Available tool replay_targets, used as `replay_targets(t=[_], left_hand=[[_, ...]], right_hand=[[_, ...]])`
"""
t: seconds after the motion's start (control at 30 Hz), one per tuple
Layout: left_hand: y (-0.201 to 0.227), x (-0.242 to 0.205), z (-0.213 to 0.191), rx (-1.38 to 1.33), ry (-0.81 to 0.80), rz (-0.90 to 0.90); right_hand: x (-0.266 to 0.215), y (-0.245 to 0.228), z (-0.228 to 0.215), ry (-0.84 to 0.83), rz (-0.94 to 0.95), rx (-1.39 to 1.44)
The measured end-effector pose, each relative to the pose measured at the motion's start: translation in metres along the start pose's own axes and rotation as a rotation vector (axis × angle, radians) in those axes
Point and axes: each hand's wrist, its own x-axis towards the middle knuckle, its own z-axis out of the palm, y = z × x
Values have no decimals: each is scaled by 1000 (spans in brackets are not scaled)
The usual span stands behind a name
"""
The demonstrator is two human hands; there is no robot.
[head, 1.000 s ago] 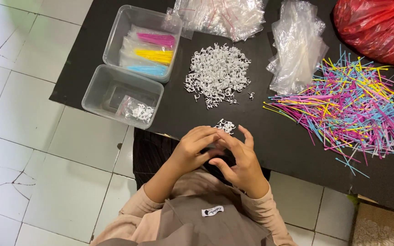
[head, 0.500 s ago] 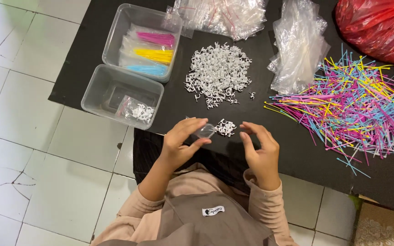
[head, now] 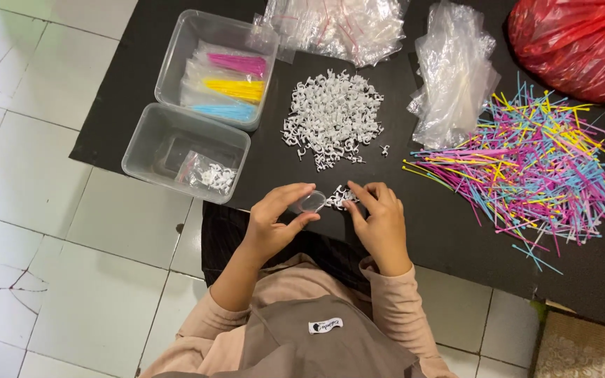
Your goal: Bagging small white plastic clips from a pile into a clear plastic bag
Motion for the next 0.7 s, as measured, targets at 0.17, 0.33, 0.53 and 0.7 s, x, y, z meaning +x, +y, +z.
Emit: replay_targets(t=[0.17, 0.33, 0.53, 0.7], left_hand=[[-6, -1, 0, 4, -9, 4], [-11, -3, 0, -11, -29, -25], [-11, -7, 1, -21, -47, -41], [-10, -7, 0, -27, -51, -47]], right_hand=[[4, 1, 2, 56, 11, 57], [7, -3, 3, 81, 64, 178], [8, -7, -5, 116, 131, 384], [11, -21, -21, 202, 91, 510]])
